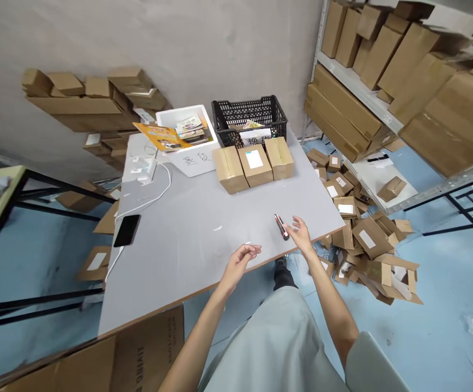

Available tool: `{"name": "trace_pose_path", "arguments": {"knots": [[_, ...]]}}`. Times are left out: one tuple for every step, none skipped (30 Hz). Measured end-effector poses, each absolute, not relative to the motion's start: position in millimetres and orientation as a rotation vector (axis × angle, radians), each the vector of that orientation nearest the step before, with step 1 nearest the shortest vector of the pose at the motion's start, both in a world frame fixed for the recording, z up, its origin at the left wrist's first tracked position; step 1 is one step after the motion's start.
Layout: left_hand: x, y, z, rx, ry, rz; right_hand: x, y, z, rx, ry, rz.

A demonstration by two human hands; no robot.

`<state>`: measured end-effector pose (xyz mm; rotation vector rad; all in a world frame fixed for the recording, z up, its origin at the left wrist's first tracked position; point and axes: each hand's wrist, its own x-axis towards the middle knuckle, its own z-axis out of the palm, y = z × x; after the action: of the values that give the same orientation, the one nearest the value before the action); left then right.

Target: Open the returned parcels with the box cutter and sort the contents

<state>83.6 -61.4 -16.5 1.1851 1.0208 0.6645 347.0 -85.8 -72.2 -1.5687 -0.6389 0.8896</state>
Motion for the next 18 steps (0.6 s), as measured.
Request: {"name": "trace_pose_path", "arguments": {"knots": [[88.5, -46.9, -15.3, 1.184, 1.041, 0.658, 352.6, -66.1, -74.6, -1.582, -0.644, 0.873], [93.2, -32.3, -13.6, 1.185, 1.062, 0.649, 358.2, -46.0, -76.3, -1.599, -0.654, 0.855], [97.8, -17.9, -11.3, 1.189, 1.083, 0.64, 363.9, -25.6, -77.4, -1.619, -0.669, 0.836], [102.4, -3.8, -8.7, 1.194, 1.103, 0.635, 369.7, -4.8, -77.6, -1.644, -0.688, 0.817], [106.9, 9.6, -5.9, 1.196, 1.12, 0.634, 375.8, 16.7, -77.1, -1.674, -0.715, 0.797], [111.5, 22.2, -3.1, 1.193, 1.135, 0.638, 382.1, 38.9, -75.9, -1.711, -0.751, 0.775], [116.1, 33.9, -0.6, 1.186, 1.15, 0.642, 388.3, 61.8, -74.1, -1.754, -0.792, 0.749], [120.9, 44.6, 1.6, 1.176, 1.165, 0.647, 394.1, 85.4, -72.0, -1.802, -0.835, 0.72], [125.8, 54.3, 3.4, 1.166, 1.179, 0.653, 399.5, 109.3, -69.9, -1.851, -0.877, 0.69], [130.7, 62.9, 4.8, 1.158, 1.188, 0.658, 403.9, 133.2, -67.9, -1.901, -0.906, 0.663], [135.6, 70.5, 5.9, 1.154, 1.193, 0.662, 407.4, 156.7, -66.3, -1.953, -0.922, 0.645], [140.4, 77.2, 6.9, 1.151, 1.193, 0.666, 409.8, 179.4, -65.3, -2.0, -0.929, 0.634], [144.9, 83.0, 7.9, 1.15, 1.19, 0.673, 411.0, 200.7, -65.0, -2.045, -0.931, 0.627], [149.1, 87.8, 8.9, 1.151, 1.187, 0.68, 411.2, 220.4, -65.4, -2.084, -0.933, 0.622], [152.7, 91.8, 10.0, 1.151, 1.184, 0.685, 410.5, 238.0, -66.7, -2.116, -0.936, 0.614], [155.7, 95.0, 11.1, 1.152, 1.182, 0.688, 409.1, 253.4, -68.7, -2.143, -0.943, 0.602], [157.8, 97.3, 12.0, 1.155, 1.181, 0.692, 407.2, 266.2, -71.4, -2.167, -0.95, 0.586], [158.9, 98.8, 12.6, 1.159, 1.182, 0.696, 405.2, 276.6, -74.7, -2.191, -0.954, 0.568]]}}
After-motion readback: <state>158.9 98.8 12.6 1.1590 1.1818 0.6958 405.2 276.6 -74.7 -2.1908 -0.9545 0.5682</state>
